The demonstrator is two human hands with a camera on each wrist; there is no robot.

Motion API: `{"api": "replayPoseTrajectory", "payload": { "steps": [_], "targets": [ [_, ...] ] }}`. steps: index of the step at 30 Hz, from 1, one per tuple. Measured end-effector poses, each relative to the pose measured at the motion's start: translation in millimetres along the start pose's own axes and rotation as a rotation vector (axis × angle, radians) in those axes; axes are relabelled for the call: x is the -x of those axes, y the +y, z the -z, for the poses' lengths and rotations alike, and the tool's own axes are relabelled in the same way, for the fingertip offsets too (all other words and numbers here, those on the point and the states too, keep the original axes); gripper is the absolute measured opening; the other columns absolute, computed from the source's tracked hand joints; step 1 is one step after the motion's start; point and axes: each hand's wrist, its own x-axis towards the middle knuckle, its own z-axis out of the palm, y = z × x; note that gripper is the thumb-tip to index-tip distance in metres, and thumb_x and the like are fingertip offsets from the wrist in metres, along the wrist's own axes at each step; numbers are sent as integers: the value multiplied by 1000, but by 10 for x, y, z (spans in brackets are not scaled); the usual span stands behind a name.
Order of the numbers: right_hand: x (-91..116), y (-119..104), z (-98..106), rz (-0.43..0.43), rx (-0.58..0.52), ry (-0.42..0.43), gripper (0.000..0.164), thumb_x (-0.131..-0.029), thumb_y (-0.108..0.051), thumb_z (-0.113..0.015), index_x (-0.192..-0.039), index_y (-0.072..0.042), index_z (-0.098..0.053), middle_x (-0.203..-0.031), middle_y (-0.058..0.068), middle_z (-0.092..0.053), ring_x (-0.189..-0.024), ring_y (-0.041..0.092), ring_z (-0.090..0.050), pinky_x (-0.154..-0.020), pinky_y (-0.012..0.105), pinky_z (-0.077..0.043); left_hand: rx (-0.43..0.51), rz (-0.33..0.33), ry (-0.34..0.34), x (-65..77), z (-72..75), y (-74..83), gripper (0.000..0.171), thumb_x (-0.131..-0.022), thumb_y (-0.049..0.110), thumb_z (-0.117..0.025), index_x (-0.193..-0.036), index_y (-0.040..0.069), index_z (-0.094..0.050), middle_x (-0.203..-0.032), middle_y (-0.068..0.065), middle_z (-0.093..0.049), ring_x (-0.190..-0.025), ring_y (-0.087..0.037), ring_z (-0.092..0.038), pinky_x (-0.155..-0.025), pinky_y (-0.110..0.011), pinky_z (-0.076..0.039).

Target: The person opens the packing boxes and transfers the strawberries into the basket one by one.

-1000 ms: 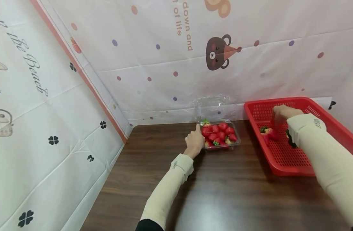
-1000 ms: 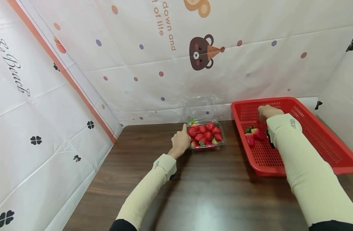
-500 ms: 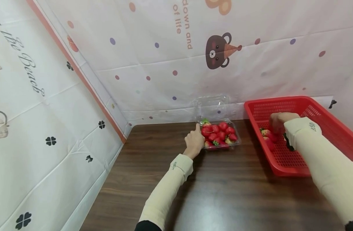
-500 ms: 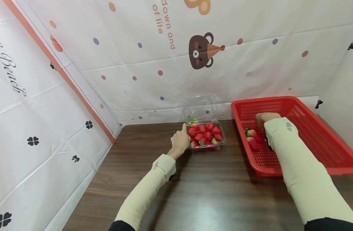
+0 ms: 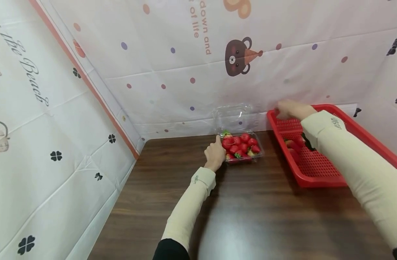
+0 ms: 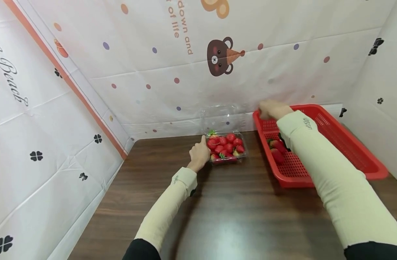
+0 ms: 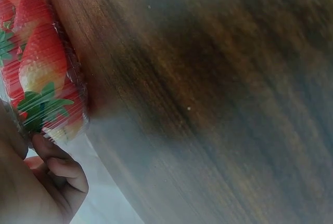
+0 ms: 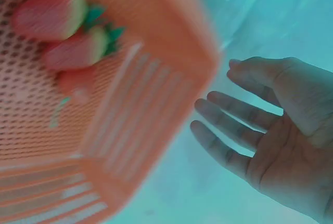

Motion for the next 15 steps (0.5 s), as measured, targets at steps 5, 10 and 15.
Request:
{"api": "replayPoseTrajectory", "payload": {
  "steps": [5, 10, 15],
  "targets": [
    [-155, -467, 44, 124, 52, 1, 28, -92, -7, -62, -115, 7, -68, -115, 29, -69, -105, 44, -66, -93, 57, -52, -1, 18, -11, -18, -12, 0, 42, -97, 23, -62, -136, 19, -47, -97, -14, -77, -83, -31, -75, -69, -44, -58],
    [-242, -813, -191, 202, 31, -38, 29, -91, -5, -62, -117, 6, -68, -110, 26, -70, -100, 38, -67, -90, 51, -55, 2, 19, -10, -3, -8, 18, 47, -97, 23, -63, -141, 20, -47, -100, -15, -78, -84, -31, -75, -70, -45, -59],
    [-382, -995, -507, 196, 47, -80, 38, -92, -3, -61, -129, 8, -61, -125, 29, -64, -115, 41, -64, -100, 51, -52, -9, 15, 8, 1, -1, 16, 50, -96, 22, -62, -144, 21, -46, -99, -14, -78, -82, -31, -75, -69, -44, -59]
  ]
}}
